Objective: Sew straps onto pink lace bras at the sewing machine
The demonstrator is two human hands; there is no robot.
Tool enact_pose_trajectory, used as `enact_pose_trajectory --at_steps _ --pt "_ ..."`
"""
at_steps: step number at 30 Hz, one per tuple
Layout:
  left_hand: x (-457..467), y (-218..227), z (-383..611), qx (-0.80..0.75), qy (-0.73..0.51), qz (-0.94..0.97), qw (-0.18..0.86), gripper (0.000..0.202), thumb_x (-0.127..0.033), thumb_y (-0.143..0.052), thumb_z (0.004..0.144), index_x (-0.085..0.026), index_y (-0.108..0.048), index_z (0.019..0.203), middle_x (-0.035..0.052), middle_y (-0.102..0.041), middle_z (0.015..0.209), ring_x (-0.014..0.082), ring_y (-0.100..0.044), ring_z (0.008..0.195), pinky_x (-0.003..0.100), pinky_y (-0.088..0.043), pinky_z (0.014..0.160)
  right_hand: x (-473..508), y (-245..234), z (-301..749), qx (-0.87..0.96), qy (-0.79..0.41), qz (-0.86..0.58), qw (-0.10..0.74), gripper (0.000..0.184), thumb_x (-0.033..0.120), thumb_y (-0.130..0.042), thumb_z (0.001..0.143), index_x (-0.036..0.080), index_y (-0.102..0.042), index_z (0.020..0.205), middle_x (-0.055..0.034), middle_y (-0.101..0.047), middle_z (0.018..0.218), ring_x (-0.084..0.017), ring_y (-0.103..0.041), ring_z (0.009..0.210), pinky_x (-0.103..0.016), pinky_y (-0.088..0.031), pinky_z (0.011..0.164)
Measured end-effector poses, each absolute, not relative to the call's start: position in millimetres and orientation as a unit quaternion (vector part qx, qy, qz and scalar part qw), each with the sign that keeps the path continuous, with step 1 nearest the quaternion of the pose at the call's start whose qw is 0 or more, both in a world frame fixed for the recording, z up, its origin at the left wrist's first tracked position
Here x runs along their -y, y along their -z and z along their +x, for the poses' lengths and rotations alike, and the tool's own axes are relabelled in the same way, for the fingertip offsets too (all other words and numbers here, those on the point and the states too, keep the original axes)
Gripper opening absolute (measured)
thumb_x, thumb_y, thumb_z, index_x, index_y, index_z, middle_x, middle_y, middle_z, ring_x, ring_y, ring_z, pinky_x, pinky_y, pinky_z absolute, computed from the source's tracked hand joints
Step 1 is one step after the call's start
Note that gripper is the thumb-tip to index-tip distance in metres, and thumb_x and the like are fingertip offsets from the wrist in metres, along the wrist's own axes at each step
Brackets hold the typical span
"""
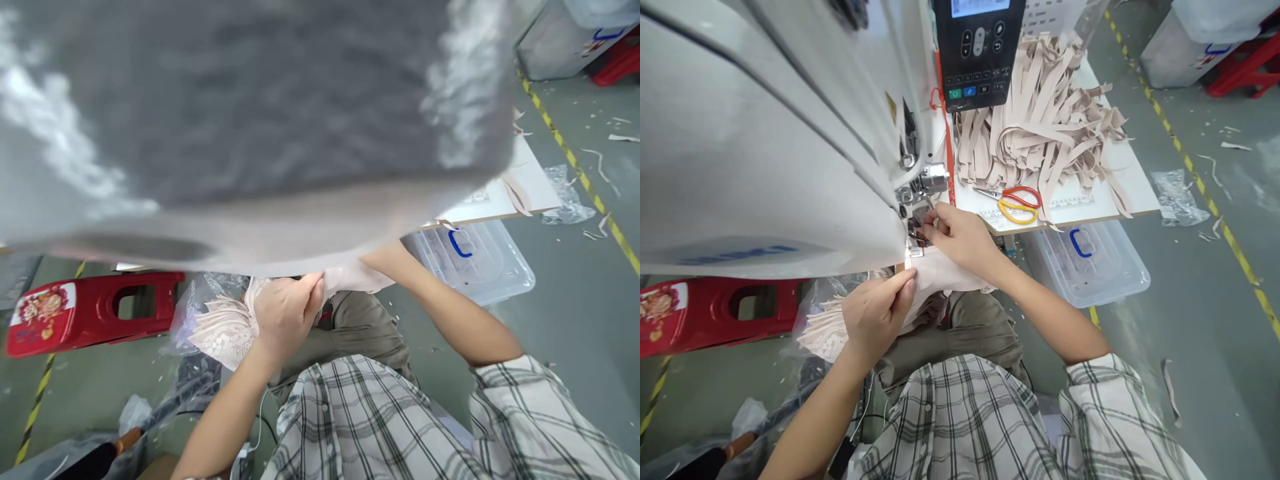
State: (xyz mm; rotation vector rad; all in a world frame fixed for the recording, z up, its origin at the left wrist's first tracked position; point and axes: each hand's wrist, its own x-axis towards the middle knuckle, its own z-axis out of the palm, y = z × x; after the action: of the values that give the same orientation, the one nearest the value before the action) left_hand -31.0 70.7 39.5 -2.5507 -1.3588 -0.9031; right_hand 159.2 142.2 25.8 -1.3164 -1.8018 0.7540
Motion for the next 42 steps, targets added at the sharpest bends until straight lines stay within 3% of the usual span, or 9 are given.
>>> enact_pose_trajectory --at_steps 12,16,23,30,33,35,37,39,42 --pt "-70 -52 -19 0.448 0.311 -0.838 0.021 0.037 -0.023 -0.044 0.1 -0.019 -0.069 0.073 -0.002 -0.06 0.048 0.0126 -0.048 0.043 0.03 -0.027 0.048 -143 -23 165 0.674 -0.332 -0.534 0.387 0.018 0.032 -0.059 0.084 0.025 -0.05 0.071 0.0021 -0.047 0.056 -0.018 -0.052 0.059 -0.032 -0.045 0.057" --pt "-70 -52 -17 0.451 0.32 -0.833 0.008 0.035 -0.022 -0.044 0.1 -0.02 -0.068 0.074 -0.0027 -0.065 0.054 0.0121 -0.051 0.044 0.03 -0.027 0.049 -142 -22 170 0.682 -0.321 -0.535 0.381 0.02 0.031 -0.061 0.081 0.025 -0.047 0.068 0.0014 -0.048 0.057 -0.02 -0.052 0.061 -0.033 -0.047 0.058" --pt "-68 -48 -23 0.449 0.344 -0.825 0.01 0.031 -0.024 -0.045 0.1 -0.019 -0.073 0.087 -0.0017 -0.068 0.056 0.0128 -0.054 0.045 0.028 -0.035 0.05 -141 -21 172 0.664 -0.35 -0.536 0.388 0.009 0.029 -0.06 0.08 0.024 -0.056 0.074 0.0021 -0.05 0.06 -0.017 -0.049 0.06 -0.031 -0.044 0.059" --pt "-67 -43 -38 0.474 0.319 -0.818 -0.063 0.029 -0.027 -0.048 0.1 -0.018 -0.075 0.098 0.0038 -0.077 0.075 0.0151 -0.069 0.063 0.025 -0.047 0.06 -107 -13 157 0.483 -0.541 -0.521 0.451 0.031 0.052 -0.059 0.084 0.021 -0.06 0.083 0.0 -0.061 0.074 -0.017 -0.057 0.071 -0.029 -0.048 0.067" --pt "-66 -45 -47 0.427 0.299 -0.847 -0.105 0.03 -0.028 -0.047 0.101 -0.02 -0.075 0.096 0.0018 -0.073 0.066 0.0138 -0.066 0.057 0.023 -0.045 0.056 -77 -5 152 0.318 -0.681 -0.476 0.456 0.046 0.066 -0.065 0.075 0.022 -0.06 0.086 -0.001 -0.064 0.077 -0.018 -0.061 0.071 -0.03 -0.051 0.063" --pt "-61 -45 -52 0.387 0.289 -0.867 -0.125 0.027 -0.027 -0.048 0.101 -0.02 -0.074 0.095 -0.0004 -0.07 0.061 0.0127 -0.063 0.053 0.023 -0.043 0.054 -58 -1 151 0.279 -0.711 -0.454 0.459 0.046 0.064 -0.073 0.07 0.023 -0.063 0.086 0.0012 -0.063 0.072 -0.016 -0.059 0.063 -0.028 -0.051 0.059" --pt "-53 -45 -53 0.379 0.291 -0.87 -0.124 0.022 -0.028 -0.051 0.1 -0.018 -0.071 0.1 -0.0005 -0.068 0.061 0.013 -0.062 0.053 0.023 -0.043 0.055 -40 3 152 0.342 -0.653 -0.463 0.492 0.033 0.054 -0.078 0.073 0.024 -0.066 0.082 0.0021 -0.062 0.069 -0.014 -0.058 0.06 -0.027 -0.051 0.057" --pt "-43 -42 -49 0.394 0.296 -0.862 -0.117 0.027 -0.037 -0.058 0.096 -0.015 -0.067 0.108 0.0049 -0.073 0.075 0.0174 -0.067 0.067 0.028 -0.049 0.064 -24 5 155 0.479 -0.525 -0.469 0.524 0.018 0.043 -0.075 0.08 0.025 -0.071 0.079 0.0004 -0.067 0.074 -0.015 -0.063 0.065 -0.03 -0.055 0.062" --pt "-30 -33 -38 0.386 0.279 -0.871 -0.125 0.039 -0.043 -0.062 0.09 -0.013 -0.065 0.114 0.0119 -0.074 0.093 0.0246 -0.067 0.087 0.038 -0.053 0.079 -4 4 163 0.674 -0.369 -0.438 0.468 0.005 0.033 -0.073 0.083 0.031 -0.076 0.081 0.0 -0.073 0.077 -0.017 -0.068 0.067 -0.032 -0.058 0.063"
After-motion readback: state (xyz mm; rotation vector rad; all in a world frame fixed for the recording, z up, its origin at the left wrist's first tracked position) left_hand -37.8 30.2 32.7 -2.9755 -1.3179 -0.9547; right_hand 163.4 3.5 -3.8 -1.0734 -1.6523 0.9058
